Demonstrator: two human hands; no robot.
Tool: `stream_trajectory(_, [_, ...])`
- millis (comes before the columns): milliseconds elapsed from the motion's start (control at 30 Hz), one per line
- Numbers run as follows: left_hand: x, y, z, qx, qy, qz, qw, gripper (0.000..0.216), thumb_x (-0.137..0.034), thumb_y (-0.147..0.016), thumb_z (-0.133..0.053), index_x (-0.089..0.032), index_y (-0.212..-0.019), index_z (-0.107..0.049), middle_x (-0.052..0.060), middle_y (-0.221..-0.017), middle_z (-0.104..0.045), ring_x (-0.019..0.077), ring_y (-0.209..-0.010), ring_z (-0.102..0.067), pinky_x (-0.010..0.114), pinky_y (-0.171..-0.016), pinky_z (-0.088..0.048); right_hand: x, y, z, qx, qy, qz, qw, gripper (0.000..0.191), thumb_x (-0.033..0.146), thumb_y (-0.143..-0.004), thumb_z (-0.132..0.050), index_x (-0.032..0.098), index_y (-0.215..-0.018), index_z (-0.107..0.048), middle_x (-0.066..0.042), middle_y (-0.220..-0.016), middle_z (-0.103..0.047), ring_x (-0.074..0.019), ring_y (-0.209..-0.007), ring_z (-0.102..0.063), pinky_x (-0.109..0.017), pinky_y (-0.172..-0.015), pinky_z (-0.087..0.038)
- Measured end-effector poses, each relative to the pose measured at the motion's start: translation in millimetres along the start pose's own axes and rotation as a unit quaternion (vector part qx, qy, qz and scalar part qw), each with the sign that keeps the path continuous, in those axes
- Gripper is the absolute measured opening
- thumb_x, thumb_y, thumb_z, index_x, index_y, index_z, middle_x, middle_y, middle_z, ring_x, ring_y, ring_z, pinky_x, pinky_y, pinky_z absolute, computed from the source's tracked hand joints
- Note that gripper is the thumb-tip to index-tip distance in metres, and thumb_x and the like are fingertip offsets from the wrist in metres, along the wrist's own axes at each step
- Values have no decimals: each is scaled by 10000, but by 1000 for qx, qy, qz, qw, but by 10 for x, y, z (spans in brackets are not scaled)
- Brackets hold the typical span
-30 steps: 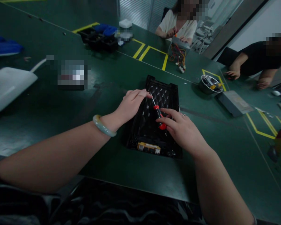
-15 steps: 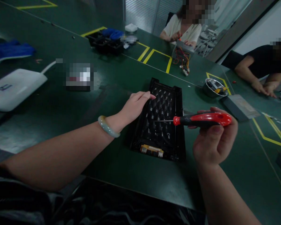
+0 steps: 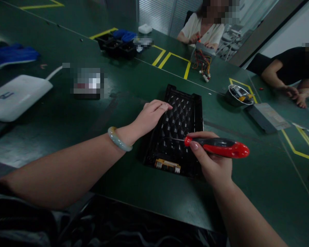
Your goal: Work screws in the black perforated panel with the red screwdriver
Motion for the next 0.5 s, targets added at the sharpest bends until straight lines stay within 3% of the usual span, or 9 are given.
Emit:
stream_trajectory(167, [9,6,3,2,-7,9,1000,391,-358,-1055,-366,-258,-1128,-736,-7,-1270,-687,195,-1278,-551,382,-1179,-348,-46,71,77,-100,-127,-8,987,92,338,-905,-736,257,-945,-752,-17,-904,-685,-152,-757,-639,-292,-682,-556])
stream_trajectory(267, [-1,8,2,0,-8,7,1000,387,-356,-1055,-373,-252,-1128,-739,-5,-1266,-689,192,-1273,-556,378,-1170,-355,-18,79,50,-55,-170,-10,984,88,323,-912,-729,247,-950,-752,-11,-869,-678,-128,-703,-622,-250,-638,-558])
stream_trajectory(400, [-37,8,5,-5,-11,-1,1000,371,-335,-1050,-391,-235,-1106,-744,0,-1241,-706,184,-1256,-577,364,-1167,-357,53,106,-33,42,-133,-14,990,104,246,-913,-726,255,-1015,-748,-8,-927,-697,-122,-783,-646,-217,-686,-575])
stream_trajectory(500, [-56,10,6,-7,-12,0,1000,364,-312,-1049,-395,-228,-1104,-745,2,-1238,-711,179,-1251,-583,361,-1164,-354,66,123,-61,59,-131,-12,990,127,223,-908,-729,254,-1029,-748,-9,-945,-704,-121,-810,-655,-211,-714,-585])
Point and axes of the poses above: each hand's wrist, its own y-axis away from the middle knuckle, its own z-axis out of the back of the hand, x = y × z, the point moved 5 cm from there along -y, towards the middle knuckle
